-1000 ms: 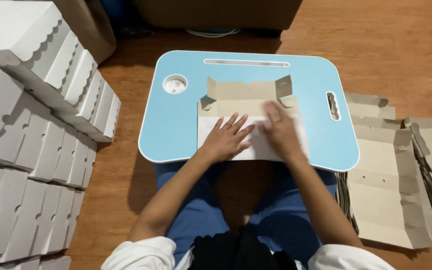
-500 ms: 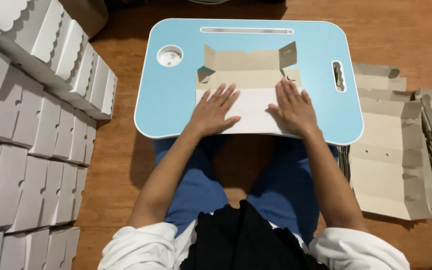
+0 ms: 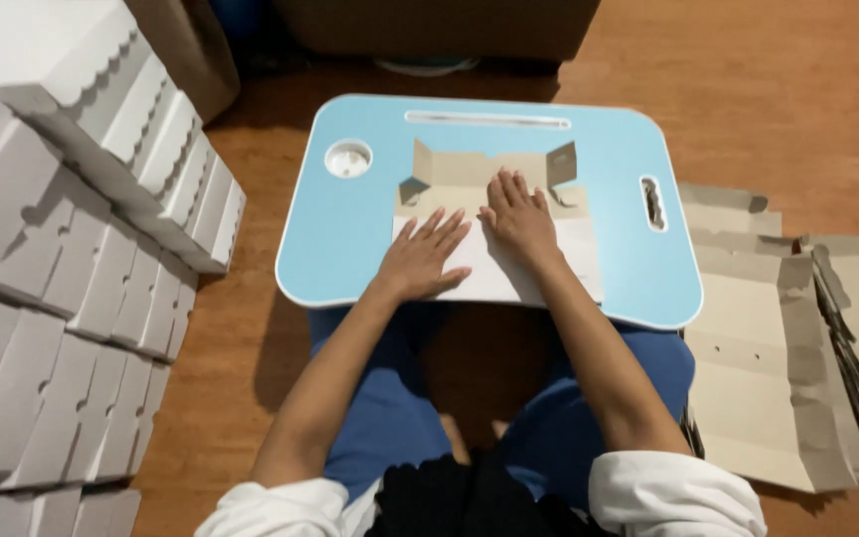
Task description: Folding a flat cardboard template into a finished box by hand.
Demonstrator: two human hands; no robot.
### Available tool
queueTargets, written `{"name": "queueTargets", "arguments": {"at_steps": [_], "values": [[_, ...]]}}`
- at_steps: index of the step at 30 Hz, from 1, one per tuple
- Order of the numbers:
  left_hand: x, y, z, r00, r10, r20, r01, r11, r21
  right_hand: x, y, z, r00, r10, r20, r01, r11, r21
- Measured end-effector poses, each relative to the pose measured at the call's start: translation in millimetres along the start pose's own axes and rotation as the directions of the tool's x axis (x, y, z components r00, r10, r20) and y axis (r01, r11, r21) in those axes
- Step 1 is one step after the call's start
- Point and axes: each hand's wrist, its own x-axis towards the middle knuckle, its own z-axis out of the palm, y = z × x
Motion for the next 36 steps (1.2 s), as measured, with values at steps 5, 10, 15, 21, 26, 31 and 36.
{"name": "queueTargets", "arguments": {"at_steps": [5,10,15,21,26,31,36], "values": [[6.4,1.7,-7.4,0.999,-0.033,0.01,0.032,0.999,0.002,46.2,25.0,-5.9,0.986,0.039,-0.159,-0.021,0.993,0.112],[6.8,5.7,-13.3,0.997,-0.074,0.015,0.074,0.997,-0.015,85.9,45.4,18.2,0.97,0.012,-0.242,0.018,0.993,0.119],[6.0,7.3,-13.7,0.997,-0.082,-0.007,0.082,0.996,-0.039,81.0,50.6,20.4,0.712,-0.142,-0.687,0.182,0.983,-0.015],[12.5,5.7,-5.6,0.988,-0.115,-0.102,0.107,0.991,-0.081,100.2,75.5,41.8,0.488,-0.364,-0.794,0.204,0.931,-0.302],[29.9,-4.8,30.0,0.834,0.016,-0.552,0.075,0.987,0.142,70.6,63.7,36.2,0.479,-0.435,-0.762,0.256,0.9,-0.353],[66.3,-4.0,-10.6,0.572,0.156,-0.806,0.266,0.893,0.362,60.8,59.8,31.7,0.529,-0.426,-0.734,0.254,0.904,-0.343],[113.4,-48.7,13.7,0.549,0.164,-0.82,0.3,0.877,0.376,47.7,57.0,23.0,0.485,-0.414,-0.77,0.143,0.906,-0.397]]}}
